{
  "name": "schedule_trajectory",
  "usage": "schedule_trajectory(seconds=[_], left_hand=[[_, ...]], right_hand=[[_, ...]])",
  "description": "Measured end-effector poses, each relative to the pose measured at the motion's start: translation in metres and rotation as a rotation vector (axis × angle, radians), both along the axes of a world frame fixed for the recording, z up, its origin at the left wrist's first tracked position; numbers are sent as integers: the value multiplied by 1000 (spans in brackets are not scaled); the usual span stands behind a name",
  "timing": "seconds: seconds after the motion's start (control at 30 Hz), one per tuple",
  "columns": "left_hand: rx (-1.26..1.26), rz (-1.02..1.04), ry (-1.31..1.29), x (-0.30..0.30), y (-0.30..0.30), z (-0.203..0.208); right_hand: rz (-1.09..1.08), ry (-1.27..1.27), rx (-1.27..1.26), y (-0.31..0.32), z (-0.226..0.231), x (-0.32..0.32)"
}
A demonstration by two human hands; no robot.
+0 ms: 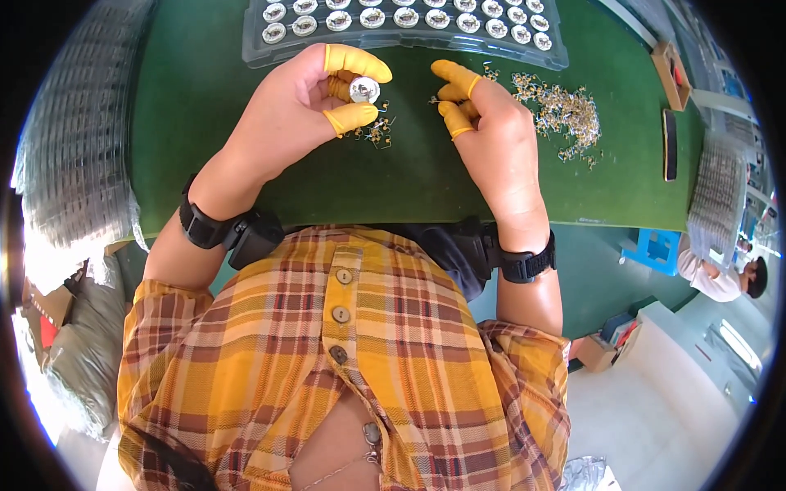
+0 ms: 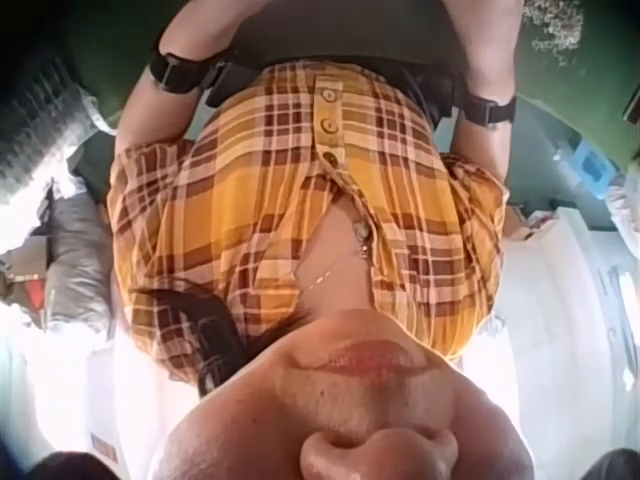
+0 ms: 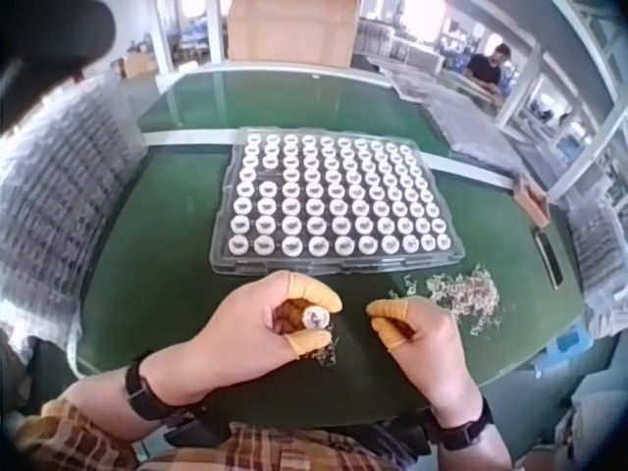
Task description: Manually inserting small metal pins into plastic housings and placing them into a grid-style storage tray.
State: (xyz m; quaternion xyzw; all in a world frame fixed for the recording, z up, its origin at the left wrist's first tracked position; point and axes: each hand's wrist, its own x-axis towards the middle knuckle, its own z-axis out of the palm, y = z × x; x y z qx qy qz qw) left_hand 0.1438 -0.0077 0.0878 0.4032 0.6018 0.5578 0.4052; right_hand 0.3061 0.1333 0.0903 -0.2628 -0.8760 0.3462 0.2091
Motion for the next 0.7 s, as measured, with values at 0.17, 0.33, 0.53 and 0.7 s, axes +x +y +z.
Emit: schedule_trajectory(seconds=[0.17, 0.33, 0.53, 0.7], left_hand=[[-2, 10, 46, -3, 0, 0], [39, -1, -38, 0, 3, -2], [19, -14, -23, -1, 1, -2], [44, -15, -26, -2, 1, -6]], right_hand=[[-62, 21, 163, 5, -4, 7], [46, -73, 429, 8, 4, 3], [12, -75, 219, 5, 1, -1], [-5, -22, -84, 3, 4, -1]])
